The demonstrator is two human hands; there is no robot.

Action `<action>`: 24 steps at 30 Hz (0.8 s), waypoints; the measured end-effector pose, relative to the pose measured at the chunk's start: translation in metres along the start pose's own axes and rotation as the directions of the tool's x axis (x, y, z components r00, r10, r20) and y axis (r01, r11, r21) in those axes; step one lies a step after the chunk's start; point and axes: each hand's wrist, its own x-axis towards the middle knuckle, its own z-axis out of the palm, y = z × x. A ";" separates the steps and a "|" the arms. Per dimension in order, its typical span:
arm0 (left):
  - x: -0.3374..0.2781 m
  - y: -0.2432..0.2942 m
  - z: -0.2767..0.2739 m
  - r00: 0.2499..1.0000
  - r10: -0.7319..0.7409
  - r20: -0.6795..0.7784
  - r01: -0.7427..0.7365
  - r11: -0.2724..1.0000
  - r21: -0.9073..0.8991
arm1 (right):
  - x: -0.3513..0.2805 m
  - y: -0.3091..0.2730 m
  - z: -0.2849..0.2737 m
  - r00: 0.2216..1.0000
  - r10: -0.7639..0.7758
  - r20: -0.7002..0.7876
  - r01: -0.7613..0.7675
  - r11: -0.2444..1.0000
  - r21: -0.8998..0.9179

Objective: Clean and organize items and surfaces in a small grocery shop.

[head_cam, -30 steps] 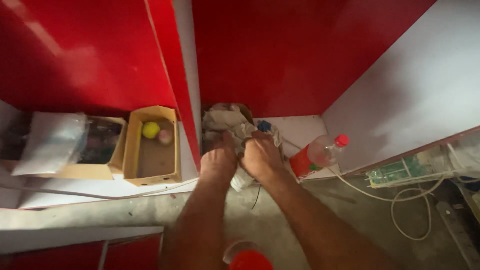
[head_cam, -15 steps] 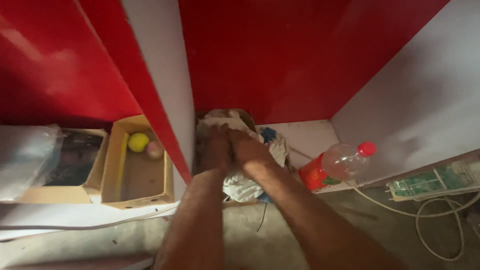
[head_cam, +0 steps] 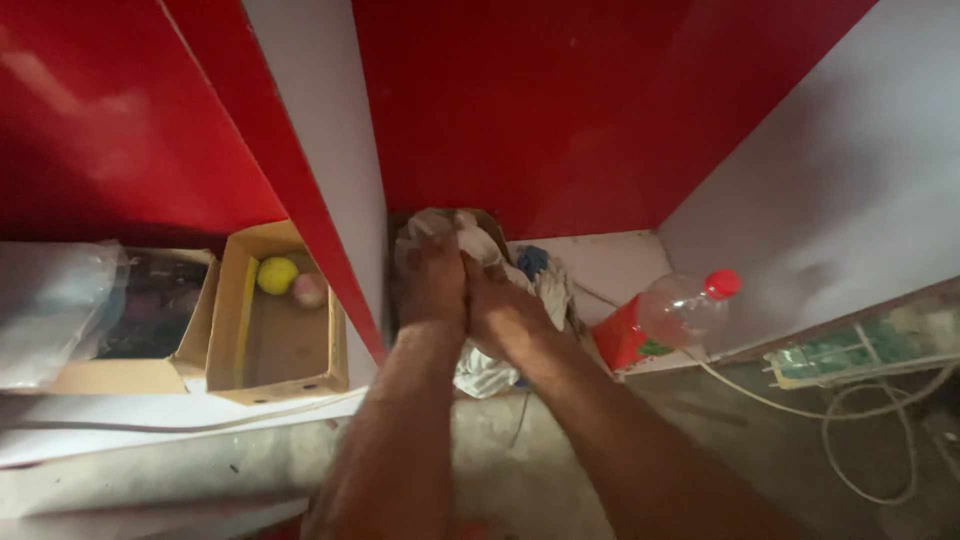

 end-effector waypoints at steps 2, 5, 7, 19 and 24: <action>0.003 -0.009 0.025 0.990 0.089 -0.109 -0.083 0.995 0.061 | -0.006 0.015 0.015 0.988 -0.079 -0.129 0.077 0.997 -0.022; -0.004 -0.001 -0.012 0.988 0.138 -0.065 -0.140 0.990 -0.026 | -0.045 -0.007 -0.032 0.987 -0.008 -0.158 0.032 0.989 0.148; -0.021 0.003 -0.036 0.990 0.105 0.096 -0.086 0.980 -0.178 | -0.066 -0.017 -0.058 0.993 0.117 -0.018 -0.105 0.940 0.324; -0.105 0.050 -0.202 0.938 0.223 0.265 -0.079 0.882 -0.464 | -0.118 -0.020 -0.148 0.885 0.303 -0.353 -0.199 0.932 0.302; -0.117 0.057 -0.237 0.952 0.015 0.304 0.154 0.837 -0.525 | -0.166 -0.044 -0.197 0.806 0.254 -0.535 0.099 0.832 0.546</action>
